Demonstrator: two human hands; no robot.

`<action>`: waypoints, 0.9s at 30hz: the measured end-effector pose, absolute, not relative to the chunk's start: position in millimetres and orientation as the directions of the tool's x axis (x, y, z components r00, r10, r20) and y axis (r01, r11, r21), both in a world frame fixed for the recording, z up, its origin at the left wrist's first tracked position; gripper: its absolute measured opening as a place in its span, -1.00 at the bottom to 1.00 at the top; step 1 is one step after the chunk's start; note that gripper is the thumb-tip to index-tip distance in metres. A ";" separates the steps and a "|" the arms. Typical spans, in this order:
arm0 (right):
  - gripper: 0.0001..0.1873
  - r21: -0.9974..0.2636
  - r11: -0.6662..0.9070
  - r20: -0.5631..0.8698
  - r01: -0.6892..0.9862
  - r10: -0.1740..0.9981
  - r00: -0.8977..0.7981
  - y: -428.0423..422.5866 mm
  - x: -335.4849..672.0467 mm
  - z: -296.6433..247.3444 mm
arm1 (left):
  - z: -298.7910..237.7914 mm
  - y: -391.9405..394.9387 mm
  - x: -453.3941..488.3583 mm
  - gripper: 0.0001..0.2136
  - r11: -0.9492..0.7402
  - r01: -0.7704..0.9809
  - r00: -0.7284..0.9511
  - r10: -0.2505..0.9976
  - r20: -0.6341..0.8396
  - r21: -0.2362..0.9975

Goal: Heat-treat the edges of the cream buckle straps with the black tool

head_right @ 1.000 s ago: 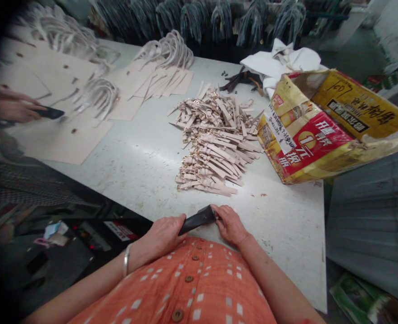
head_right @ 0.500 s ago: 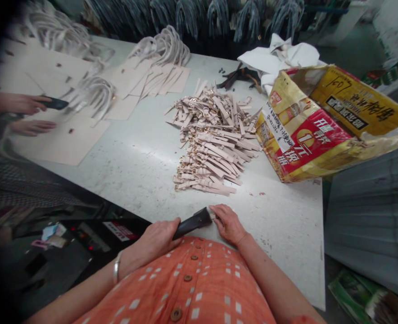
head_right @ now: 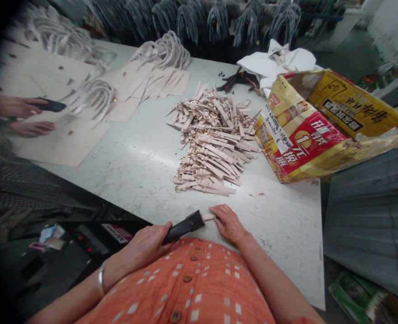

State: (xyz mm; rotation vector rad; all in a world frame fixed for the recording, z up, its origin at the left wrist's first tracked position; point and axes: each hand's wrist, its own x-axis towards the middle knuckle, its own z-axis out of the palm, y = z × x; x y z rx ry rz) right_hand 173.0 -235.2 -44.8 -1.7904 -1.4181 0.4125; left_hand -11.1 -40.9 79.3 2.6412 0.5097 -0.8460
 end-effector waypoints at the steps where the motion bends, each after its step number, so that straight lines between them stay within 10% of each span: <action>1: -0.60 -0.747 -0.052 0.218 0.662 0.922 0.319 -235.1 173.3 -45.6 | 79.7 -44.3 -10.4 -0.74 -0.884 0.421 0.764 0.223 -0.605 0.205; 16: -0.75 -0.704 -0.156 0.188 0.693 0.900 0.394 -248.6 192.2 -41.7 | 72.0 -32.7 -2.3 -0.73 -0.827 0.543 0.749 0.399 -0.529 0.145; 27: -0.72 -0.410 -0.543 0.309 0.733 0.674 0.671 -349.7 284.3 -53.6 | 69.8 -22.0 -37.8 -0.75 -0.797 0.587 0.731 0.448 -0.515 0.140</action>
